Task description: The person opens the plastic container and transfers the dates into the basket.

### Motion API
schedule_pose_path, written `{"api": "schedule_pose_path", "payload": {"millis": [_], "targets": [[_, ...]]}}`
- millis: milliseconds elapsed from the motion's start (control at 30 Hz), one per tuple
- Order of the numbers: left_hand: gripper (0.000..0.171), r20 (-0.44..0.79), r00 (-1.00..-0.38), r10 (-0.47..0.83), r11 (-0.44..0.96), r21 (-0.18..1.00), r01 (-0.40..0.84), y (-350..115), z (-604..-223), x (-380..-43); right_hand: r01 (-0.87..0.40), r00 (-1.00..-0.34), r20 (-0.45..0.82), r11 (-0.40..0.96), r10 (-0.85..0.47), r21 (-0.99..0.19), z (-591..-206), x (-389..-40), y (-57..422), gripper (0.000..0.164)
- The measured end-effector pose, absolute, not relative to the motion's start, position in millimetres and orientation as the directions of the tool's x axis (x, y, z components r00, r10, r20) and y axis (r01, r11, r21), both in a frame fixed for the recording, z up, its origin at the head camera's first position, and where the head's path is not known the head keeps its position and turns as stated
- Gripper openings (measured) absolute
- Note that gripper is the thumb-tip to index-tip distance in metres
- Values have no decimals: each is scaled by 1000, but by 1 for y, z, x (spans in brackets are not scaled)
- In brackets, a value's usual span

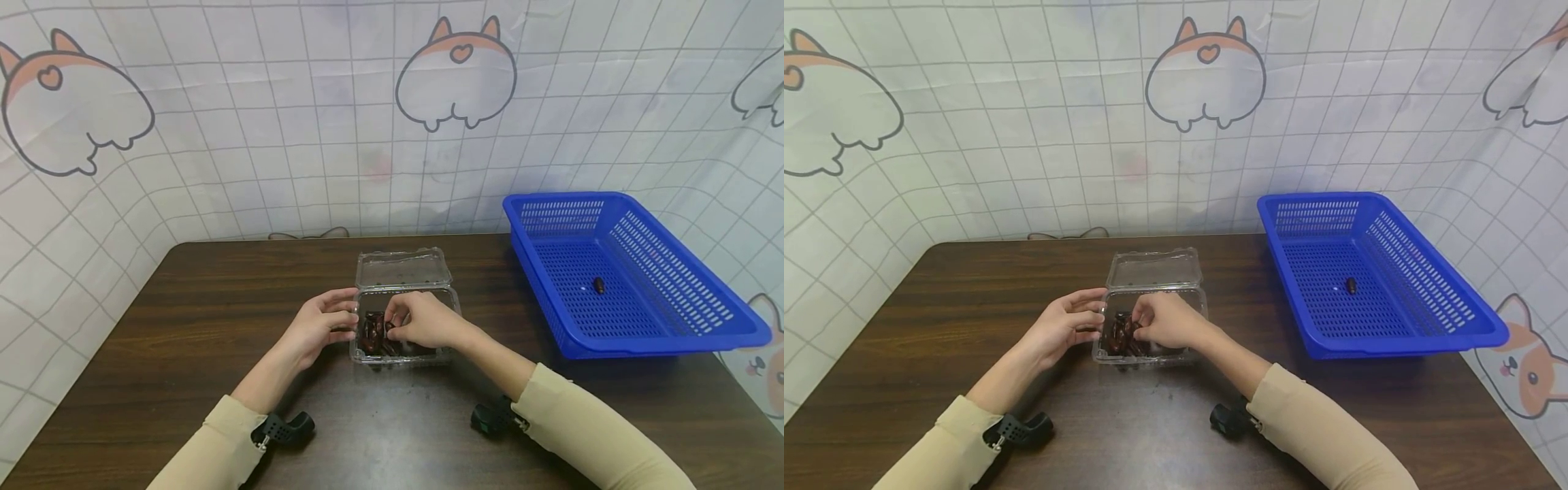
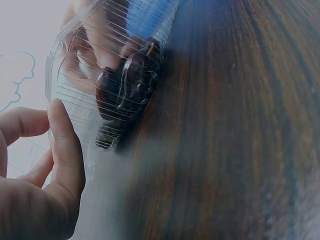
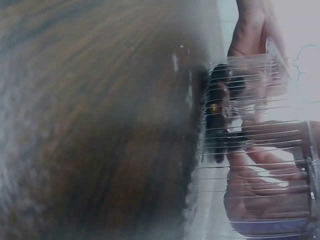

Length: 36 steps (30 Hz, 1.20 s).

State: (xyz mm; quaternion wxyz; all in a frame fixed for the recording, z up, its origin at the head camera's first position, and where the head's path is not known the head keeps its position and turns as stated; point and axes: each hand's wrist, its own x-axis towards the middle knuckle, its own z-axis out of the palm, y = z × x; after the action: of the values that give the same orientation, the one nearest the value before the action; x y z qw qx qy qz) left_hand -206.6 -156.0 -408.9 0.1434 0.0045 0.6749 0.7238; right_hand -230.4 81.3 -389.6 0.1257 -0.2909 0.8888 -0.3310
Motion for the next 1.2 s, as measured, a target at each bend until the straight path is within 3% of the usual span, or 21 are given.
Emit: {"api": "schedule_pose_path", "payload": {"millis": [500,1200], "targets": [[55,-190,-958,215,-47,978,-204,-157,-411,-207,-480,-789,66,546,-611,-686,-375,-219,93,14],[54,-187,-957,219,-50,978,-203,-157,-410,-207,-412,-841,72,547,-536,-729,-362,-214,120,15]]}}
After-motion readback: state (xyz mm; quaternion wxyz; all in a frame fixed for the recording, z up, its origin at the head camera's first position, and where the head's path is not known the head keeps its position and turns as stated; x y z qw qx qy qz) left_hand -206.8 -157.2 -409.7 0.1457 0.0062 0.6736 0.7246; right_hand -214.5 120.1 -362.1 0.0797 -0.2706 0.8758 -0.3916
